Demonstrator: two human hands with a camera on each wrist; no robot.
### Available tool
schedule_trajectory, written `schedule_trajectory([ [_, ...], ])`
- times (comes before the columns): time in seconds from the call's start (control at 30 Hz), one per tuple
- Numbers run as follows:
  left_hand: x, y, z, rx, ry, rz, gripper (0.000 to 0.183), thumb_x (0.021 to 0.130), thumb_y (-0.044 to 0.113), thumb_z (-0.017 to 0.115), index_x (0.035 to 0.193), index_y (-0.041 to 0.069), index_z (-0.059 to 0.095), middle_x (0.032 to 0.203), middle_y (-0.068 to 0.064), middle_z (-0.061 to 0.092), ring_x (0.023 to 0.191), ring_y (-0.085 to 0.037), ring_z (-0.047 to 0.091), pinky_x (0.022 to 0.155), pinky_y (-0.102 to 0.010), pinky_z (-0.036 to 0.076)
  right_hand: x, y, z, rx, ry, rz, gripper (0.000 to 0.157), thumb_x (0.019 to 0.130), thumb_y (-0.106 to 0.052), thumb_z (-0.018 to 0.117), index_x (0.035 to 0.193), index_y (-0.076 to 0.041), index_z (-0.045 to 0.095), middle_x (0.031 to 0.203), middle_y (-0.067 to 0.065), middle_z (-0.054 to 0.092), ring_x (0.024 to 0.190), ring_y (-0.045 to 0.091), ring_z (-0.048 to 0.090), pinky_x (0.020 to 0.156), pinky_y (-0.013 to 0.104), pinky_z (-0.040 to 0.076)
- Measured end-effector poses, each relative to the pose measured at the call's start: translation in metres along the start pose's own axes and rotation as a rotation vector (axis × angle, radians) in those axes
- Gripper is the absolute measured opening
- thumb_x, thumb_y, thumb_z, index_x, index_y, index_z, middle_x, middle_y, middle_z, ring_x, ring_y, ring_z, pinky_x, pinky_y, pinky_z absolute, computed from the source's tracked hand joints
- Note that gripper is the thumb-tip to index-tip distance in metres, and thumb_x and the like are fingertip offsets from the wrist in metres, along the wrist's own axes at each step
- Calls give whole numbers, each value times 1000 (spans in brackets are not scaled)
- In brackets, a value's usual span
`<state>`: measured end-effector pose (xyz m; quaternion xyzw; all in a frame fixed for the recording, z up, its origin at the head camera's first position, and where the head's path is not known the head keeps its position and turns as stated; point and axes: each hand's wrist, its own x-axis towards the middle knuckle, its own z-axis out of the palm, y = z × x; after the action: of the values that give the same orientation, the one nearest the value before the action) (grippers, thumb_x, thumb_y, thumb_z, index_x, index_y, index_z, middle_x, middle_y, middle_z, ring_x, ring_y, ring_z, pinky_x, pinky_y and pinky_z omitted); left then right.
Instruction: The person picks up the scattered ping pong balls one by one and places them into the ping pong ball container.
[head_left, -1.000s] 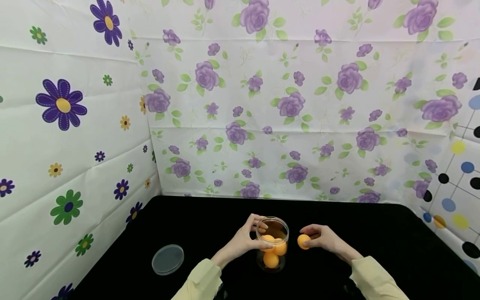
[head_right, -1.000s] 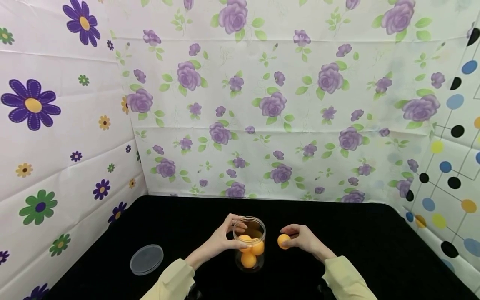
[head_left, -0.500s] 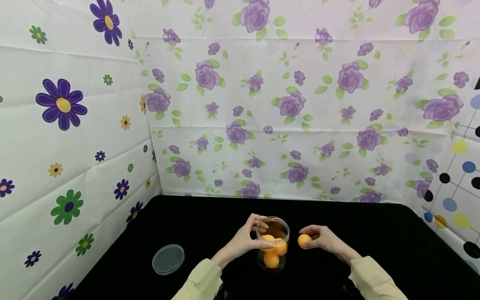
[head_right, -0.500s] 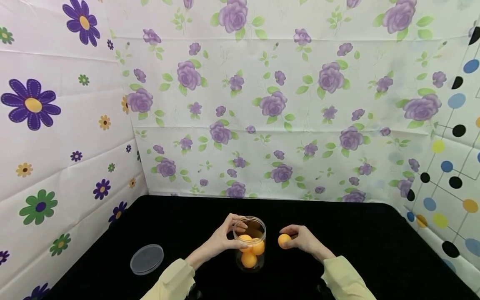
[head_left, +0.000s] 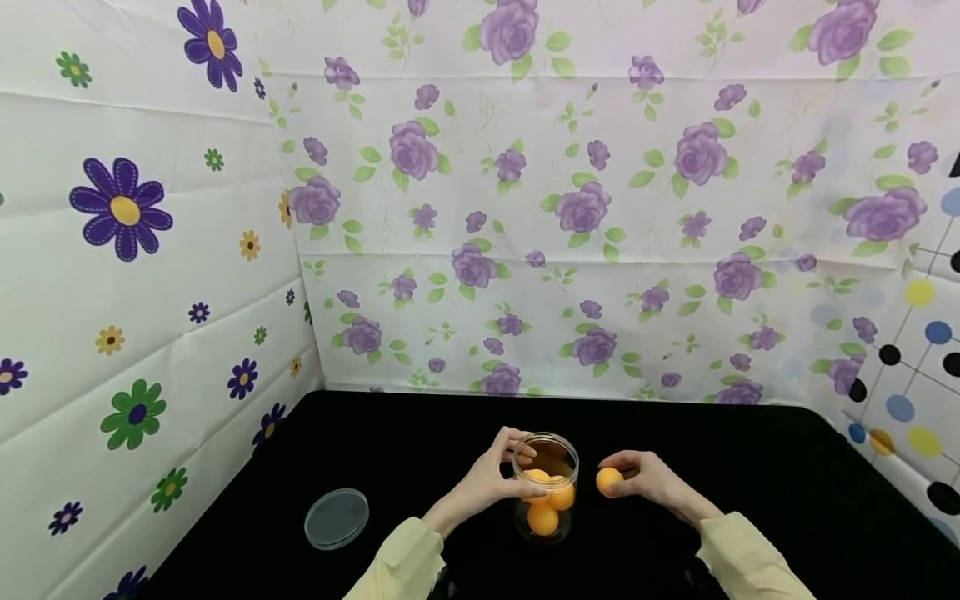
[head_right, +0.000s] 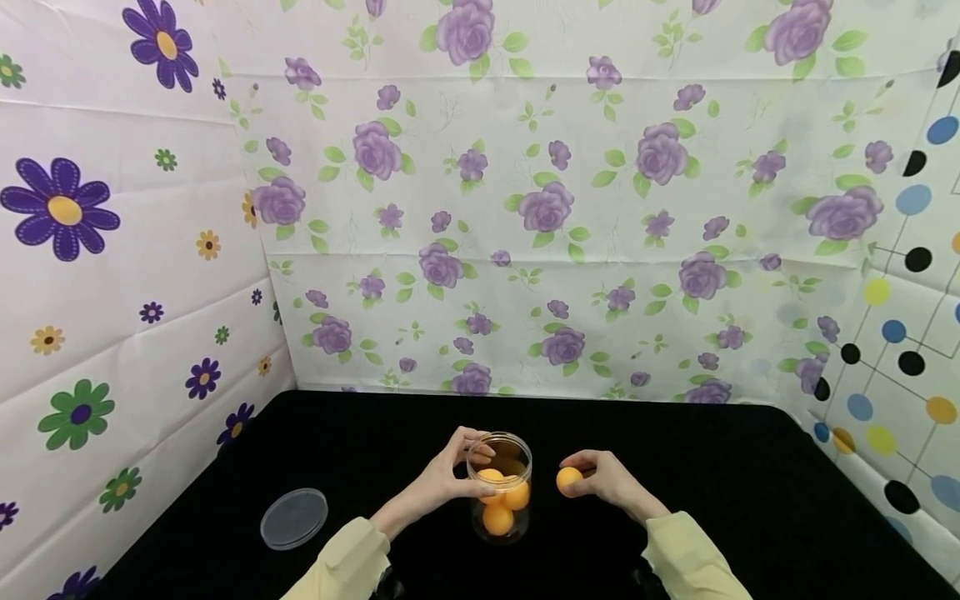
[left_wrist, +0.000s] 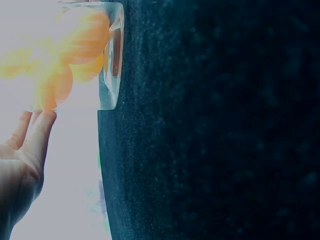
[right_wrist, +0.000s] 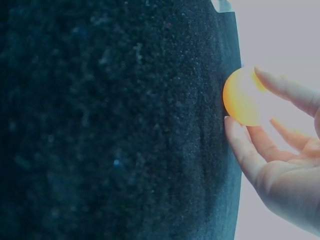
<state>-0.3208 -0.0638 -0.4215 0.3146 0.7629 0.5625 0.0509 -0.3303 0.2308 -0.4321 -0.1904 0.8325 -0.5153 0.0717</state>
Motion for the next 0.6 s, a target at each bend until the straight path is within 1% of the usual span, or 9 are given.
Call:
schedule_trajectory([
  [0.13, 0, 0, -1, 0, -1, 3, 60, 78, 35, 71, 126, 26, 38, 118, -2, 47, 105, -22, 44, 82, -40, 39, 0, -1, -1, 19, 7, -3, 45, 76, -10, 73, 112, 11, 55, 101, 15, 59, 83, 25, 58, 70, 35, 48],
  [0.33, 0, 1, -1, -13, -9, -6, 59, 78, 34, 71, 126, 25, 38, 118, -3, 47, 105, -22, 44, 81, -39, 40, 0, -8, -4, 20, 47, -9, 45, 77, -11, 73, 113, 11, 55, 99, 14, 59, 84, 26, 59, 71, 36, 48],
  [0.5, 0, 1, -1, -13, -6, -11, 59, 78, 34, 71, 126, 26, 38, 118, -2, 47, 105, -22, 44, 80, -39, 40, 1, -12, -7, 48, 60, -13, 46, 78, -12, 72, 114, 11, 54, 100, 15, 59, 84, 27, 59, 73, 43, 47],
  [0.6, 0, 1, 0, -12, -5, -15, 59, 78, 35, 71, 126, 26, 38, 118, -2, 47, 104, -21, 44, 80, -39, 40, 1, -13, -8, 64, 60, -13, 47, 78, -12, 72, 115, 11, 53, 101, 16, 58, 85, 28, 59, 74, 45, 47],
])
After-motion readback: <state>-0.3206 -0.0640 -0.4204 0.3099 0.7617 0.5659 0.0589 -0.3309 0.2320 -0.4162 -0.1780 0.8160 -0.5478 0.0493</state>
